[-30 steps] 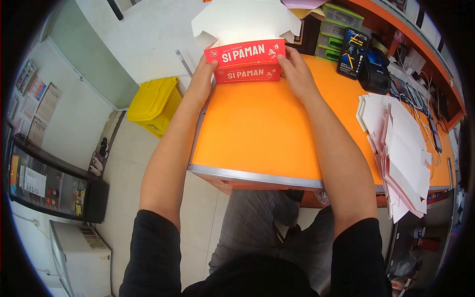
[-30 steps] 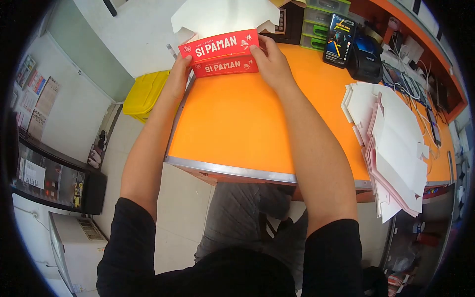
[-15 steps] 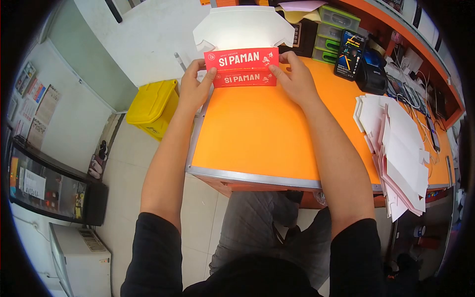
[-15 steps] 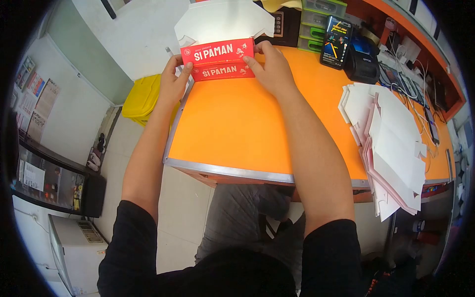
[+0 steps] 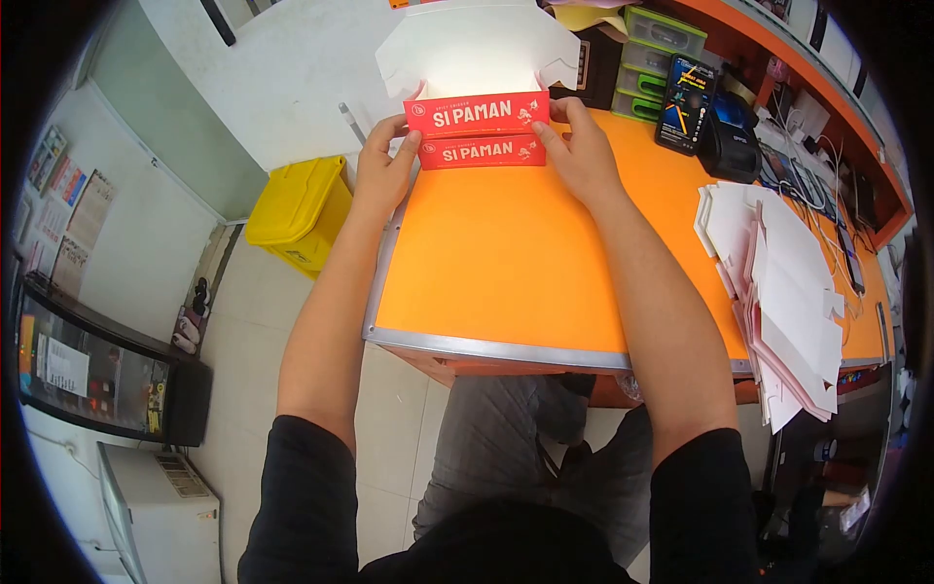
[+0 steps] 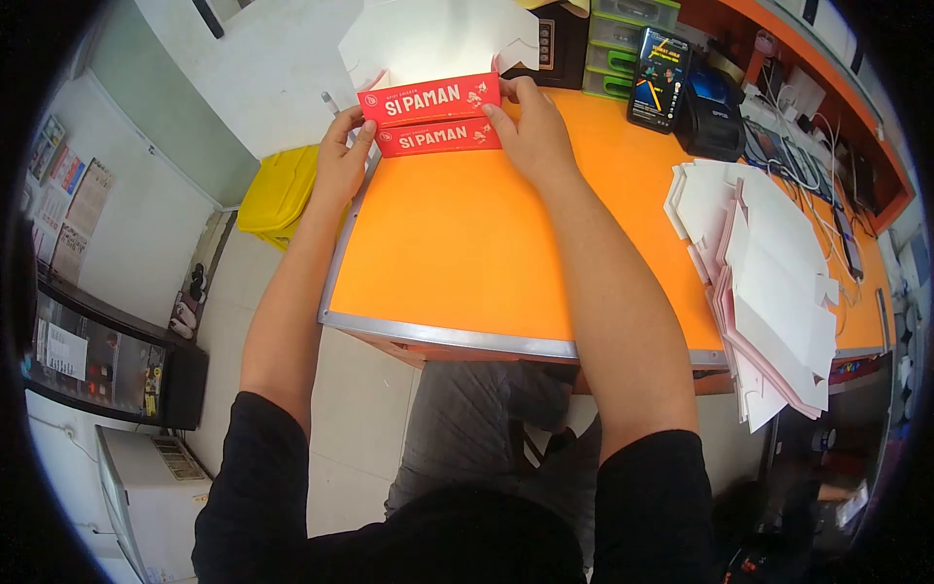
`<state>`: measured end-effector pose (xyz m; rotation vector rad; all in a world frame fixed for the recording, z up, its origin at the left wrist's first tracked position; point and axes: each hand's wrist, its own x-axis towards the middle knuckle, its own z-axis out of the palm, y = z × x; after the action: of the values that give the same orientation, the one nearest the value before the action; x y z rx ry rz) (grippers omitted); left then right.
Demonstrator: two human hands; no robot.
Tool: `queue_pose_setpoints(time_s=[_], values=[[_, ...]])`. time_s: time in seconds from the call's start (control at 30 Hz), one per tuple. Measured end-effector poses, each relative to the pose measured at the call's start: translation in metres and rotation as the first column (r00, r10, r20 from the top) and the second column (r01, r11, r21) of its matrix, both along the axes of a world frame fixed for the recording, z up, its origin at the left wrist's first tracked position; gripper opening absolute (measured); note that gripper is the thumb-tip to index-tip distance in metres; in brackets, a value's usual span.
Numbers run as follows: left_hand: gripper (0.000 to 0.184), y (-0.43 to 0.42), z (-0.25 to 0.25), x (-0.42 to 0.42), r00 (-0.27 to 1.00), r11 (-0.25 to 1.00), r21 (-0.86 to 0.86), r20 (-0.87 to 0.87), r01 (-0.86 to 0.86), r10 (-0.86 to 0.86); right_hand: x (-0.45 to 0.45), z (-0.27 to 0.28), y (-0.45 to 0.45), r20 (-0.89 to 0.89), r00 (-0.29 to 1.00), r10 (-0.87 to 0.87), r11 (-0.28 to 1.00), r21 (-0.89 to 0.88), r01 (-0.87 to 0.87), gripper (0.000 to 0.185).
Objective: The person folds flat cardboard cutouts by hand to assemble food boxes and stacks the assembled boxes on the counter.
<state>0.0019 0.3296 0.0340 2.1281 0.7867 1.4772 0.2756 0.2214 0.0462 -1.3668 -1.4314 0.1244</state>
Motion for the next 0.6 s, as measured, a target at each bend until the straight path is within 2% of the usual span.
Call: queue_pose_setpoints(time_s=[0.13,0.23,0.47,0.6], values=[[0.027,0.003,0.01,-0.003,0.998,1.0,-0.019,-0.064,0.021,-0.022,0.006,-0.001,0.002,-0.031,0.999,-0.016,0.999,-0.043,0.015,0.039],[0.024,0.009,0.019,-0.012,0.989,0.998,-0.02,-0.138,0.055,-0.057,0.011,-0.001,0.004,0.015,1.0,-0.013,1.0,-0.018,0.013,0.037],[0.019,0.011,0.036,-0.02,0.96,0.999,0.011,-0.278,0.034,-0.029,0.017,0.007,-0.002,0.241,0.97,-0.039,0.999,0.015,0.037,0.032],[0.018,0.021,0.034,-0.021,0.957,0.984,0.136,-0.282,0.115,-0.073,0.024,0.003,-0.001,0.278,0.96,-0.021,0.994,0.107,-0.01,0.027]])
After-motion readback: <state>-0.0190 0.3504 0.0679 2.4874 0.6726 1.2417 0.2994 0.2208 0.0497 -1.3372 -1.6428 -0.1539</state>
